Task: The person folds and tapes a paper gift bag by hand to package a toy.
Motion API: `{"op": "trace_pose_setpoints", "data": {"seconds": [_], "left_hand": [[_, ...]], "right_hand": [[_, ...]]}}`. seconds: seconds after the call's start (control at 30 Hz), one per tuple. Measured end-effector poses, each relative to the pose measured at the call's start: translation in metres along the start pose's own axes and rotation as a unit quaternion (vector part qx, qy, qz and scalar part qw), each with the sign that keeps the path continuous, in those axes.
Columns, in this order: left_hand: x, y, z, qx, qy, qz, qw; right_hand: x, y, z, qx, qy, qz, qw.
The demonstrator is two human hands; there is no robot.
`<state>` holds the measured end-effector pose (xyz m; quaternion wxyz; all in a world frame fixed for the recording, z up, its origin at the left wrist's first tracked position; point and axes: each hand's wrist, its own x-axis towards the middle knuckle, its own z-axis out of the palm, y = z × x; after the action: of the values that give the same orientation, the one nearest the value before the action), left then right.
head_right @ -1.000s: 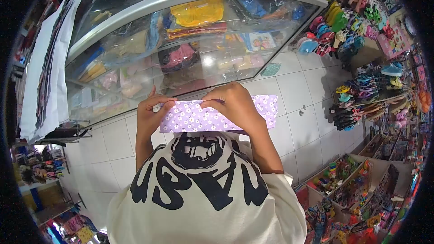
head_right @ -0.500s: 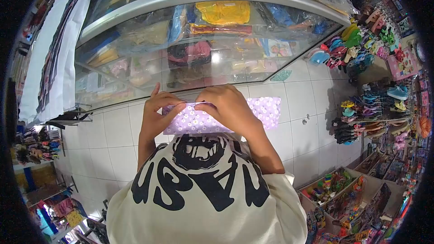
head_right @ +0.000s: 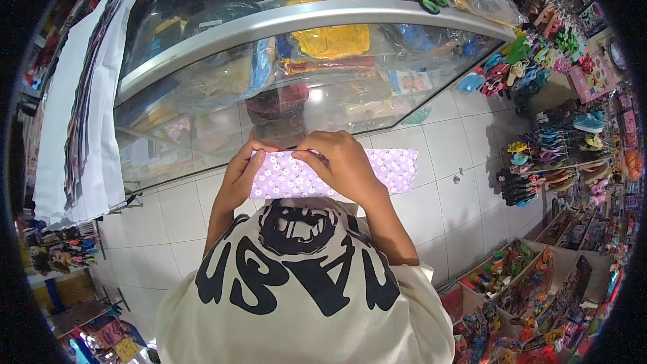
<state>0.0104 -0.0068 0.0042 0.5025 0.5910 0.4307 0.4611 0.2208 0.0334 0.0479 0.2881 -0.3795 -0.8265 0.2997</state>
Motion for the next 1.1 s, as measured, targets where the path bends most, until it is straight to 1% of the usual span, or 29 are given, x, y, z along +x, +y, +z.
{"op": "trace_pose_setpoints", "data": {"seconds": [0.03, 0.17, 0.23, 0.33, 0.43, 0.47, 0.57, 0.6, 0.63, 0.67, 0.7, 0.73, 0.83, 0.87, 0.97, 1.07, 1.1], "left_hand": [[0.000, 0.001, 0.004, -0.046, 0.002, -0.028, 0.999], [-0.001, -0.002, 0.011, -0.131, 0.012, -0.068, 0.989], [-0.005, -0.007, 0.015, -0.139, 0.036, -0.066, 0.987], [-0.011, -0.005, 0.020, -0.148, 0.070, -0.074, 0.984], [-0.019, -0.005, 0.023, -0.149, 0.086, -0.105, 0.980], [-0.022, -0.006, 0.025, -0.149, 0.086, -0.119, 0.978], [-0.022, 0.009, 0.036, -0.049, 0.049, 0.041, 0.997], [-0.024, 0.011, 0.033, 0.020, 0.021, 0.089, 0.996], [-0.024, 0.021, 0.032, 0.136, -0.019, 0.119, 0.983], [-0.026, 0.037, 0.030, 0.250, -0.058, 0.146, 0.955], [-0.028, 0.048, 0.030, 0.360, -0.095, 0.169, 0.912], [-0.028, 0.051, 0.033, 0.401, -0.085, 0.162, 0.898], [-0.031, 0.046, 0.030, 0.360, -0.100, 0.134, 0.918], [-0.032, 0.042, 0.029, 0.366, -0.085, 0.147, 0.915], [-0.037, 0.039, 0.024, 0.347, -0.077, 0.142, 0.924], [-0.040, 0.044, 0.025, 0.392, -0.107, 0.130, 0.904], [-0.040, 0.048, 0.028, 0.421, -0.107, 0.142, 0.890]], "right_hand": [[0.000, -0.001, 0.001, -0.009, 0.010, 0.003, 1.000], [-0.006, 0.002, -0.002, -0.014, -0.005, 0.015, 1.000], [-0.014, -0.002, -0.008, -0.031, 0.005, 0.007, 0.999], [-0.034, 0.003, -0.026, -0.090, -0.044, -0.044, 0.994], [-0.051, 0.003, -0.033, -0.143, -0.101, -0.060, 0.983], [-0.055, 0.004, -0.034, -0.137, -0.099, -0.062, 0.984], [-0.066, 0.012, -0.039, -0.107, -0.107, -0.066, 0.986], [-0.070, 0.013, -0.041, -0.112, -0.110, -0.076, 0.985], [-0.072, 0.014, -0.042, -0.117, -0.113, -0.087, 0.983], [-0.076, 0.015, -0.042, -0.120, -0.117, -0.099, 0.981], [-0.078, 0.017, -0.042, -0.127, -0.112, -0.104, 0.980], [-0.081, 0.018, -0.041, -0.134, -0.107, -0.109, 0.979], [-0.087, 0.013, -0.045, -0.153, -0.092, -0.119, 0.977], [-0.088, 0.011, -0.047, -0.160, -0.085, -0.120, 0.976], [-0.100, 0.026, -0.049, -0.131, -0.107, -0.052, 0.984], [-0.102, 0.031, -0.049, -0.110, -0.140, -0.088, 0.980], [-0.102, 0.034, -0.047, -0.112, -0.127, -0.098, 0.981]]}}
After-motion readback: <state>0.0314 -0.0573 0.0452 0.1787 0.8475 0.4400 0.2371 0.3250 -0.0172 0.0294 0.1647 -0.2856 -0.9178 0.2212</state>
